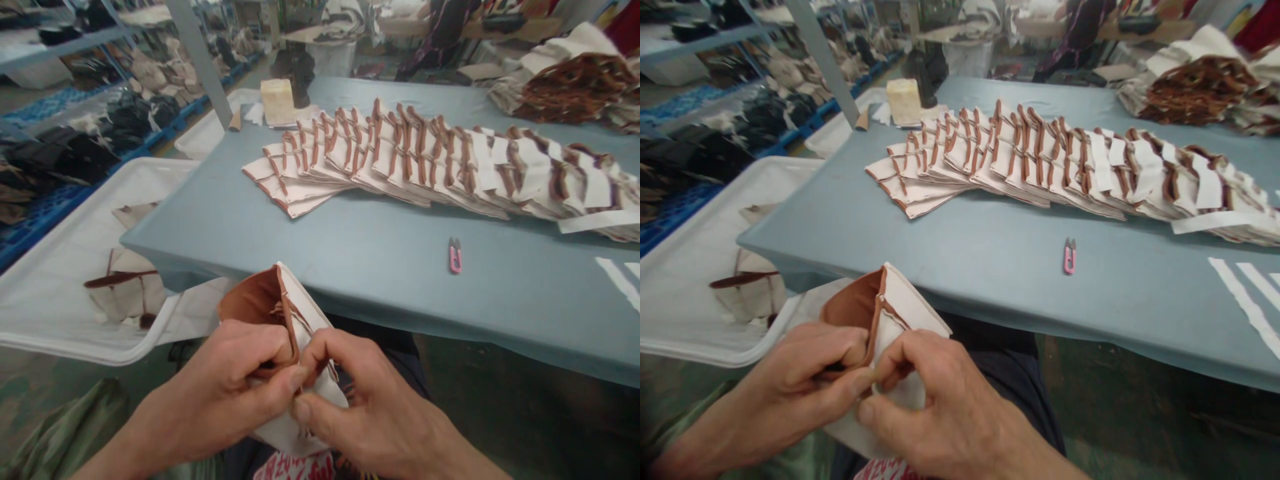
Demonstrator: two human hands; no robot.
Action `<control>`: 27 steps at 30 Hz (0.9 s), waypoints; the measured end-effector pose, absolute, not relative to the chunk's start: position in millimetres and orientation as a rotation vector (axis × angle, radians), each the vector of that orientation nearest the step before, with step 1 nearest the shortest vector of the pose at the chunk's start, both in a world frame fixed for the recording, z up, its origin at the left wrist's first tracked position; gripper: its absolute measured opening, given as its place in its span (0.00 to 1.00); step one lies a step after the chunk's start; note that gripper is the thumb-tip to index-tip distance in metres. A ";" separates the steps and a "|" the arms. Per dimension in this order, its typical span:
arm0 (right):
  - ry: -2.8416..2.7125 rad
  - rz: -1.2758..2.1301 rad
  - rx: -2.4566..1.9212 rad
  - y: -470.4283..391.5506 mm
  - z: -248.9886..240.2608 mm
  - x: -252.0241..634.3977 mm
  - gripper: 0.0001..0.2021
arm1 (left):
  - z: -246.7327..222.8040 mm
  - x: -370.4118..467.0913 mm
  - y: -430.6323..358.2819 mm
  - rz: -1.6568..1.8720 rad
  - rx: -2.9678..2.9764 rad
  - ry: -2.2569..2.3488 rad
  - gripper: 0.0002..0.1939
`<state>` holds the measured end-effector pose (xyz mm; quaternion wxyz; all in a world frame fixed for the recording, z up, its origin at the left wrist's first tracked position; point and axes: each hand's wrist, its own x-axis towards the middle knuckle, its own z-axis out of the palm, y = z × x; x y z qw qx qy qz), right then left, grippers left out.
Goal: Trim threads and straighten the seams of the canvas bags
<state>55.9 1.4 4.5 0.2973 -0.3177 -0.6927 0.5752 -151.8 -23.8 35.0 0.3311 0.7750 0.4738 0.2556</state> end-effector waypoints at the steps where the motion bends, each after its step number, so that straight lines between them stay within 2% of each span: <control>1: -1.842 1.416 -0.770 7.1 5.0 58.3 0.06 | 36.6 -151.6 -24.4 0.707 2.103 1.233 0.18; 4: -1.789 1.120 -0.448 28.7 9.6 53.5 0.10 | 44.5 -148.2 -23.7 0.791 2.264 1.205 0.16; 9: -1.954 0.850 0.014 59.9 16.7 22.2 0.20 | 60.8 -138.3 -25.6 0.854 2.454 1.155 0.16; 14: -2.071 0.557 -0.078 67.2 11.1 25.7 0.29 | 54.4 -139.8 -32.7 0.814 2.427 1.297 0.18; 17: -2.185 0.417 -0.145 65.7 9.9 39.8 0.30 | 38.8 -141.8 -32.0 0.860 2.406 1.336 0.18; 22: -2.245 0.627 -0.239 63.9 -3.6 55.9 0.25 | 16.8 -136.3 -31.9 0.845 2.125 1.299 0.19; 27: -2.194 0.821 -0.309 60.2 -19.8 70.1 0.26 | 14.5 -117.5 -35.7 0.827 1.617 1.201 0.21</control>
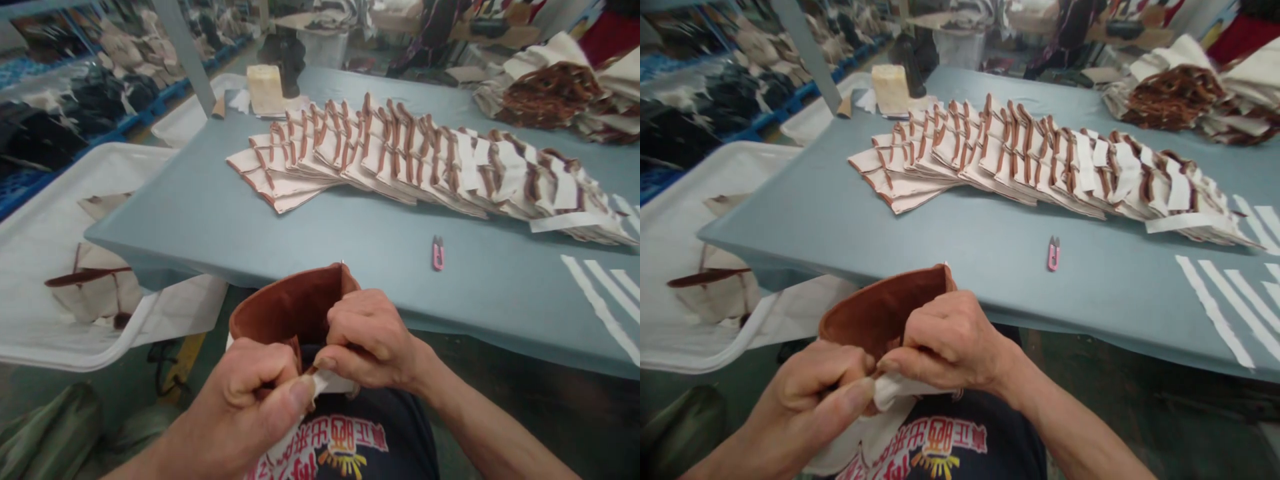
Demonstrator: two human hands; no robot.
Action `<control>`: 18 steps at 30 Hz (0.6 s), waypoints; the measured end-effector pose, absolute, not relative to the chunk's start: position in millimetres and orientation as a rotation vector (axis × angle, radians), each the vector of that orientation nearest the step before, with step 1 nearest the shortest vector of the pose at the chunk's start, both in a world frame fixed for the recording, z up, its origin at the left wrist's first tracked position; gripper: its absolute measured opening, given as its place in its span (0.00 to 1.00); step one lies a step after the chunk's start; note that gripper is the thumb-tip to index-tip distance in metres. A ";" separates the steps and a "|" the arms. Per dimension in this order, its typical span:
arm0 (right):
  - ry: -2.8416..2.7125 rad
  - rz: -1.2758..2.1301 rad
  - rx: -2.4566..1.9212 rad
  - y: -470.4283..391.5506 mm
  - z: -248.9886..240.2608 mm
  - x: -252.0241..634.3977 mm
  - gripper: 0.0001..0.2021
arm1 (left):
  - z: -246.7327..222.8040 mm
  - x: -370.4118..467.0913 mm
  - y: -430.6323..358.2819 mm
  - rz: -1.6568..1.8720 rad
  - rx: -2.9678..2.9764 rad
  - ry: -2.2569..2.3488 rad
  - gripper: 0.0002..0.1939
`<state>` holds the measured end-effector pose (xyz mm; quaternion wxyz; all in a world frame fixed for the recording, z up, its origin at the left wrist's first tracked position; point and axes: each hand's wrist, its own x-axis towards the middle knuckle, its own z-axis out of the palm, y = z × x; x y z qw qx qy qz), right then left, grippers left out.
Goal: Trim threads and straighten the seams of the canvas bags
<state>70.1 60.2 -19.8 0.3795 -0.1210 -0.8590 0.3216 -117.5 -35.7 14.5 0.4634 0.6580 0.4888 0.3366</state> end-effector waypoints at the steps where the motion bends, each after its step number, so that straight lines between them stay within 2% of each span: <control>1: -2.174 0.869 -0.315 59.4 -21.0 72.4 0.26 | 15.5 -112.1 -35.1 0.842 1.530 1.175 0.22; 6: -1.933 1.079 -0.321 53.7 -21.0 75.3 0.26 | 19.3 -82.2 -33.3 1.013 1.175 1.009 0.34; 10: -1.788 1.219 -0.221 49.5 -21.6 70.0 0.26 | 17.1 -66.3 -41.1 1.087 1.126 0.892 0.37; 14: -1.796 1.271 -0.306 56.6 -15.4 66.7 0.29 | 18.3 -70.9 -34.6 1.168 1.258 0.959 0.33; 18: -2.104 1.073 -0.398 77.3 1.5 76.7 0.30 | 25.6 -102.6 -13.9 1.013 1.726 1.225 0.21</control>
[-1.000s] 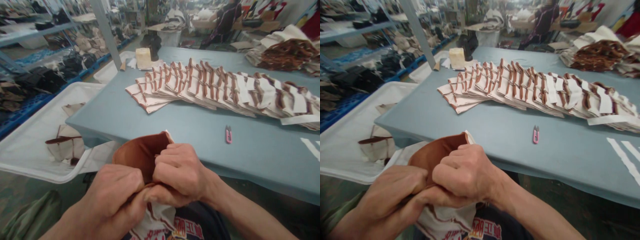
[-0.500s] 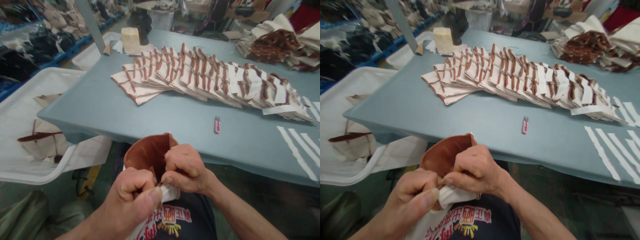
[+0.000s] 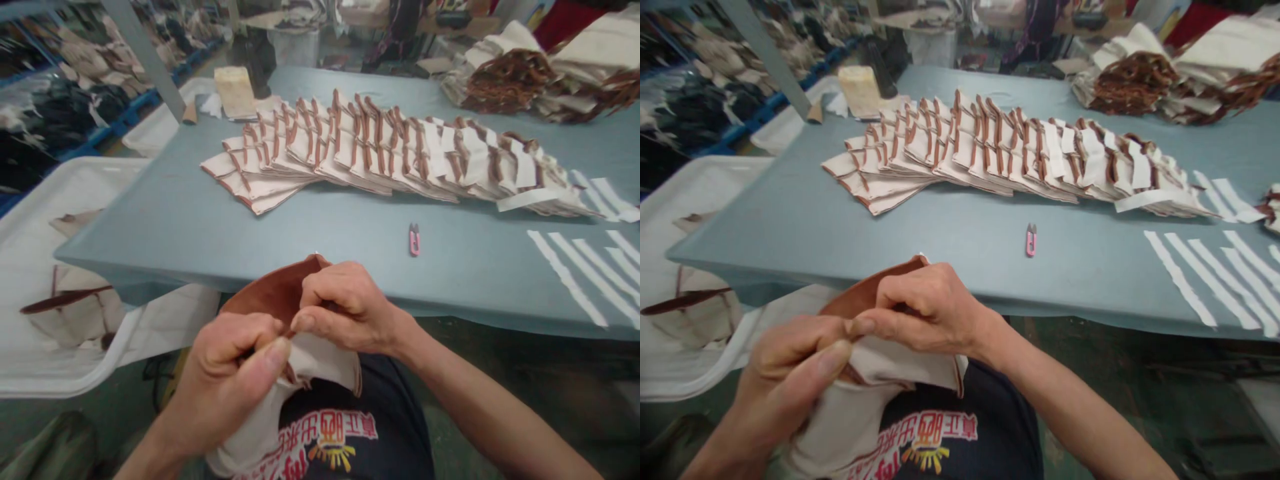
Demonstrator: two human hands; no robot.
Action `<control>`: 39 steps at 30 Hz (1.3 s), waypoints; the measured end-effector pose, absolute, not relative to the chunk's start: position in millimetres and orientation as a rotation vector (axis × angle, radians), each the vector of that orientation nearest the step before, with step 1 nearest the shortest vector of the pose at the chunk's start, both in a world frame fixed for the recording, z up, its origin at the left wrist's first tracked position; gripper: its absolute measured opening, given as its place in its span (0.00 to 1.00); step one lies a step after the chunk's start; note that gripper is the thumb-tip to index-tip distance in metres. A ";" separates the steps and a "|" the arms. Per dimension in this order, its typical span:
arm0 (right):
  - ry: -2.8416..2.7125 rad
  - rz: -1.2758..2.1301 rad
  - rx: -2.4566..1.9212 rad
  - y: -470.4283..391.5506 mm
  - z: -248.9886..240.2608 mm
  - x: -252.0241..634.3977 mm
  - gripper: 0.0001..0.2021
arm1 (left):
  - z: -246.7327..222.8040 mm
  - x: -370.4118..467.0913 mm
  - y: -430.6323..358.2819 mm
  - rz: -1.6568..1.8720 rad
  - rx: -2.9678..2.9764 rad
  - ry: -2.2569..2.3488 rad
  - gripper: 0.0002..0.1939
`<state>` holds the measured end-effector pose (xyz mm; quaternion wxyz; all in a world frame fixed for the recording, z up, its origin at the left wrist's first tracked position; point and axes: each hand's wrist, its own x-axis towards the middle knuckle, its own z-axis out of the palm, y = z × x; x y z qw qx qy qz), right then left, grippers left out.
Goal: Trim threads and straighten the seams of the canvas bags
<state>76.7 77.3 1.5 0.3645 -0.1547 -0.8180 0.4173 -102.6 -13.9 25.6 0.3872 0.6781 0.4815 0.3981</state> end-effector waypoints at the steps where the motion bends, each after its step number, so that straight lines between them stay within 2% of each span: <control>1: -2.183 1.008 -0.407 83.5 4.5 80.8 0.31 | 26.8 -112.7 -10.2 0.956 1.840 1.285 0.21; 5: -2.434 0.814 -0.506 106.6 1.0 93.5 0.37 | 24.6 -147.4 -4.6 0.761 2.199 1.393 0.20; 9: -2.514 0.765 -0.588 116.6 -16.9 94.1 0.36 | 15.2 -165.6 2.7 0.533 2.354 1.479 0.15; 11: -2.525 0.756 -0.577 114.5 -22.6 91.9 0.31 | 9.4 -173.6 8.2 0.498 2.360 1.474 0.15; 16: -2.523 0.820 -0.576 103.1 -15.9 87.4 0.09 | -3.7 -199.8 10.3 0.574 2.379 1.430 0.17; 19: -2.526 0.881 -0.520 98.3 -1.1 85.7 0.04 | -7.7 -211.7 8.0 0.571 2.340 1.466 0.17; 24: -2.528 0.945 -0.470 92.3 32.0 82.9 0.06 | -0.2 -211.0 15.4 0.640 2.129 1.394 0.17; 28: -2.585 0.918 -0.442 88.4 51.8 79.9 0.06 | 20.4 -189.4 25.6 0.773 2.064 1.169 0.27; 31: -2.625 0.853 -0.443 85.5 55.3 78.4 0.07 | 33.5 -166.8 30.7 0.823 1.997 1.008 0.23; 36: -2.663 0.730 -0.519 77.8 51.0 80.2 0.08 | 39.7 -145.6 32.2 0.742 1.845 1.059 0.11; 39: -2.664 0.714 -0.521 76.2 47.7 81.8 0.08 | 41.0 -146.9 30.7 0.689 1.934 1.064 0.10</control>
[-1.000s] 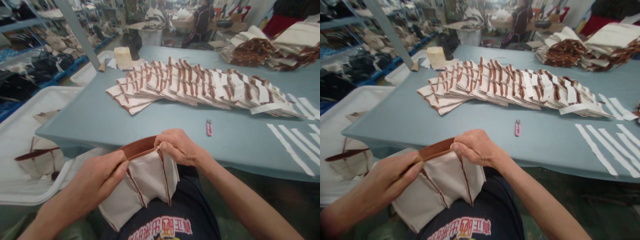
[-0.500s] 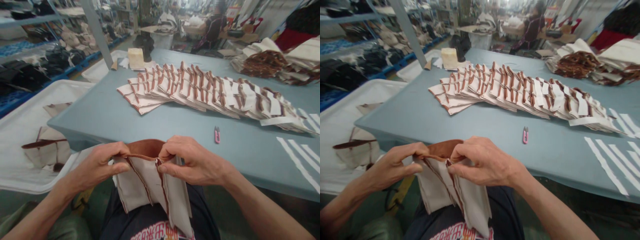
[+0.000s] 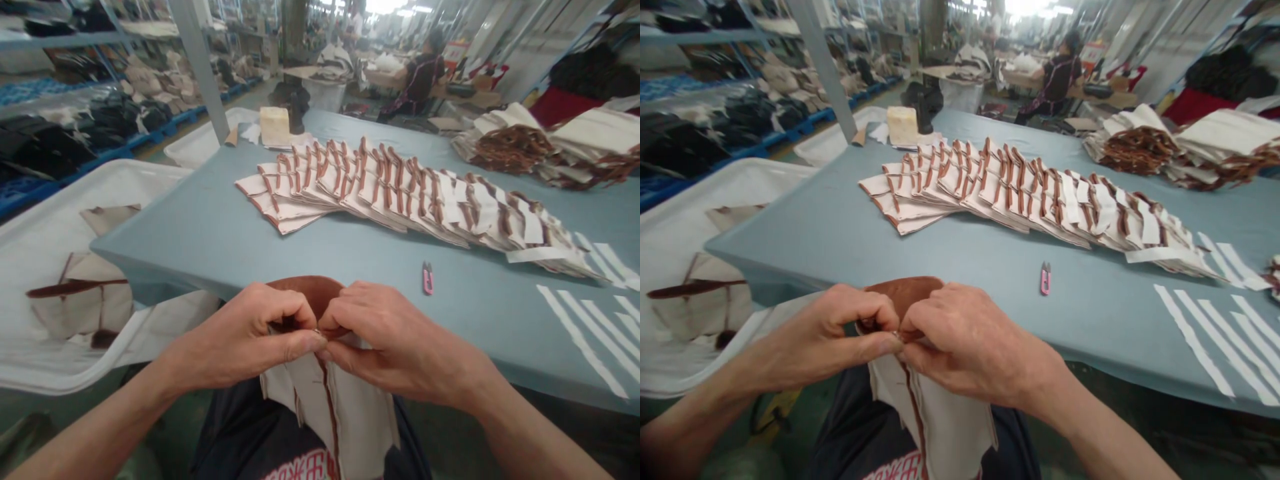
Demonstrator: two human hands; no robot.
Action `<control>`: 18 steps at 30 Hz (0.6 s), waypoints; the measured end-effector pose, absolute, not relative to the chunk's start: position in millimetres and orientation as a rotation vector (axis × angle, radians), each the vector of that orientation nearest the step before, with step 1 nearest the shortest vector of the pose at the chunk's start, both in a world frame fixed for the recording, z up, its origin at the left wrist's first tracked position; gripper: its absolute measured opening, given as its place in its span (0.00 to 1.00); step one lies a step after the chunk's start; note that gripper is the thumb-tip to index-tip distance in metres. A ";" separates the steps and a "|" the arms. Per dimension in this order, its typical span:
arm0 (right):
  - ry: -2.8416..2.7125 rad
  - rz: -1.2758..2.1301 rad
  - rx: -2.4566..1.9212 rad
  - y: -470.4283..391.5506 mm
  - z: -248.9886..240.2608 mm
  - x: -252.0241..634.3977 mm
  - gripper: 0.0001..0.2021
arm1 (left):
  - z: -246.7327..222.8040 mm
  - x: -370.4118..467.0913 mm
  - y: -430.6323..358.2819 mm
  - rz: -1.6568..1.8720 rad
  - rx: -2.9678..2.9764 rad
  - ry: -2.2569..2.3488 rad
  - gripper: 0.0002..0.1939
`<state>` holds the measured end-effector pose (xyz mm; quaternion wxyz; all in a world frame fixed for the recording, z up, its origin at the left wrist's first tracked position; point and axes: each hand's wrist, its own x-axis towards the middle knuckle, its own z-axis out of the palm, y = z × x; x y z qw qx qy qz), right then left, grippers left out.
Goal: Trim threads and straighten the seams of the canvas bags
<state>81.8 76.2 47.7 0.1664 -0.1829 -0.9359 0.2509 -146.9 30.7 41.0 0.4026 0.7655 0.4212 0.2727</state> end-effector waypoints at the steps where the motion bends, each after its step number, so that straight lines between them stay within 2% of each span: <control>1: -2.662 0.734 -0.508 77.0 46.3 82.1 0.08 | 41.7 -148.3 29.9 0.673 1.989 1.060 0.10; 6: -2.646 0.905 -0.521 83.0 40.7 79.6 0.07 | 45.4 -149.3 23.1 0.595 2.261 1.065 0.10; 9: -2.644 0.856 -0.593 81.9 42.5 75.0 0.06 | 47.1 -143.8 19.8 0.650 2.377 1.094 0.14; 13: -2.554 0.752 -0.635 78.4 45.1 69.9 0.03 | 46.3 -140.0 18.0 0.748 2.466 1.195 0.12; 18: -2.303 1.093 -0.585 80.7 37.3 67.9 0.04 | 33.3 -148.7 14.7 0.826 2.609 1.087 0.12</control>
